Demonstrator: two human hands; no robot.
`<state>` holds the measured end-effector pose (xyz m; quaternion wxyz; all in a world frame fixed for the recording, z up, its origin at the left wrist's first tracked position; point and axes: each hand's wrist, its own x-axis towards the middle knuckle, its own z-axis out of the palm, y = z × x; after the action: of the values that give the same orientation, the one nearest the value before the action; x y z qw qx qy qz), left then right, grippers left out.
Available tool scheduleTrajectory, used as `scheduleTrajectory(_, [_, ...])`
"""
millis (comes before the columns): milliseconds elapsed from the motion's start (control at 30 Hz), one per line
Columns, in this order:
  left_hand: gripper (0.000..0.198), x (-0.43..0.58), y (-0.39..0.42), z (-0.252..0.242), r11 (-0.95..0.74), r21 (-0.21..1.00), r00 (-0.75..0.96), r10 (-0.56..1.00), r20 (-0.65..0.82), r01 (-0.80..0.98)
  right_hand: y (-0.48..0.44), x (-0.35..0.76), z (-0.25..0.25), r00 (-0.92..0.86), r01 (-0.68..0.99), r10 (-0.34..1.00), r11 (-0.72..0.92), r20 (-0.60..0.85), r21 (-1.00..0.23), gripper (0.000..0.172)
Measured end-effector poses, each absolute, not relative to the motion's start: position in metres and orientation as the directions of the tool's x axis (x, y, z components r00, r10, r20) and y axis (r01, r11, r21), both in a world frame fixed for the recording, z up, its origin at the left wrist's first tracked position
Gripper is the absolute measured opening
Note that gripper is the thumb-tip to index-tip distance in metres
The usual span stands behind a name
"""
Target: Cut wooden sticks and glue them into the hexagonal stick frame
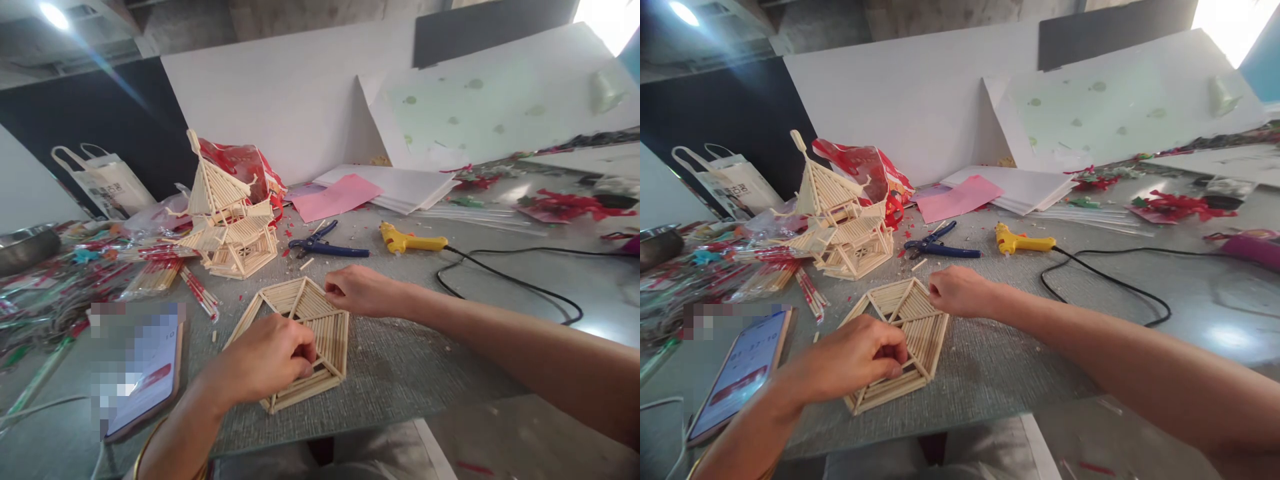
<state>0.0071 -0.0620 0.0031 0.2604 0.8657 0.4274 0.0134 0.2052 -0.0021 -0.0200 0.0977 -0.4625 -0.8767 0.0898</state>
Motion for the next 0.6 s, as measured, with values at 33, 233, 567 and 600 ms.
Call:
scheduleTrajectory(33, [0.015, 0.0069, -0.0623, 0.0029, -0.502, 0.458, 0.637, 0.743, -0.205, 0.734, -0.0021, 0.2052, -0.0197, -0.554, 0.792, 0.827, 0.558, 0.091, -0.249, 0.014])
scheduleTrajectory(233, [0.021, 0.006, -0.0619, 0.003, -0.529, 0.451, 0.661, 0.72, -0.21, 0.719, -0.002, 0.2044, -0.0194, -0.552, 0.798, 0.831, 0.552, 0.076, -0.242, 0.014])
scheduleTrajectory(567, [0.022, 0.0081, -0.0635, 0.0076, -0.552, 0.411, 0.657, 0.733, -0.176, 0.726, -0.0024, 0.2051, -0.0197, -0.565, 0.787, 0.821, 0.567, 0.085, -0.243, 0.014])
scheduleTrajectory(600, [0.022, 0.0084, -0.0635, 0.0076, -0.559, 0.408, 0.663, 0.727, -0.178, 0.722, -0.0024, 0.205, -0.0193, -0.564, 0.788, 0.822, 0.565, 0.082, -0.244, 0.014])
